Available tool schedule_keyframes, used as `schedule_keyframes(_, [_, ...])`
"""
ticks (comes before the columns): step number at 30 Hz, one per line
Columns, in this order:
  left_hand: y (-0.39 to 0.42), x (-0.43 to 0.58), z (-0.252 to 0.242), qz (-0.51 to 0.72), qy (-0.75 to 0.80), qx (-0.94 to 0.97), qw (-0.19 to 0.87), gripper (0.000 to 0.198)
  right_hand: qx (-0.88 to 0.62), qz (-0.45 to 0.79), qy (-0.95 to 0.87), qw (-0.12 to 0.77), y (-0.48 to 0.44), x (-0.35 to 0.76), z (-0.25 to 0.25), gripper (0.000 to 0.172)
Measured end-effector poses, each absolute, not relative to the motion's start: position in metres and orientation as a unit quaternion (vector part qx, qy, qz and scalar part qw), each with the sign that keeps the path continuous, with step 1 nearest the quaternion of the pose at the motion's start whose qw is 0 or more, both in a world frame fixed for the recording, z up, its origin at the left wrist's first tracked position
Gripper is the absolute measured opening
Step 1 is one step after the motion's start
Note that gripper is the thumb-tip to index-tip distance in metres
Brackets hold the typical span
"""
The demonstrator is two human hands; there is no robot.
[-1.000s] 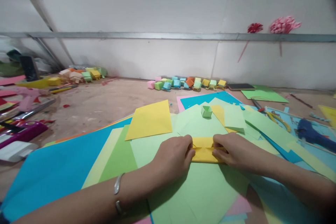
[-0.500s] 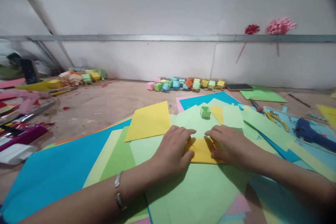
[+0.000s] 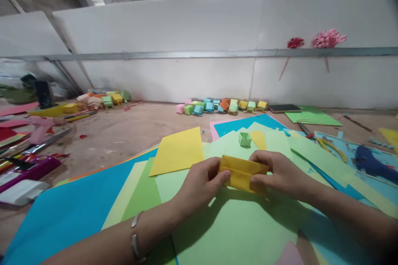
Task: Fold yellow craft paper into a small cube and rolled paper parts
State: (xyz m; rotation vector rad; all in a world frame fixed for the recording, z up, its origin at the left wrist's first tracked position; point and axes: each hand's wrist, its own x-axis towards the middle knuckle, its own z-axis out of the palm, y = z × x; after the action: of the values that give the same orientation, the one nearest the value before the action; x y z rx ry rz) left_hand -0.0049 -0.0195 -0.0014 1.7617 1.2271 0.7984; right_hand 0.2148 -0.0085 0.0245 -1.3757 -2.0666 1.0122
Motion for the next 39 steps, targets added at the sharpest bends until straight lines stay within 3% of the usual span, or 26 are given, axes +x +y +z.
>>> schedule_keyframes(4, [-0.019,-0.003,0.004,0.364,0.481,0.587,0.540,0.022,-0.486,0.509,-0.643,0.301,-0.008,0.213,0.021,0.029])
schedule_keyframes(8, [-0.018,-0.001,0.005,0.405,0.476,0.528,0.575,0.026,-0.478,0.568,-0.609,0.280,-0.008,0.212,0.015,0.040])
schedule_keyframes(17, [-0.018,-0.002,0.004,0.377,0.489,0.482,0.622,0.028,-0.483,0.552,-0.591,0.336,-0.006,0.207,0.005,0.030])
schedule_keyframes(22, [-0.016,-0.001,-0.002,0.368,0.476,0.450,0.660,0.041,-0.474,0.550,-0.591,0.353,-0.007,0.208,0.002,0.034])
schedule_keyframes(39, [-0.015,-0.003,-0.006,0.407,0.450,0.446,0.659,0.044,-0.461,0.542,-0.572,0.408,-0.006,0.208,-0.003,0.036])
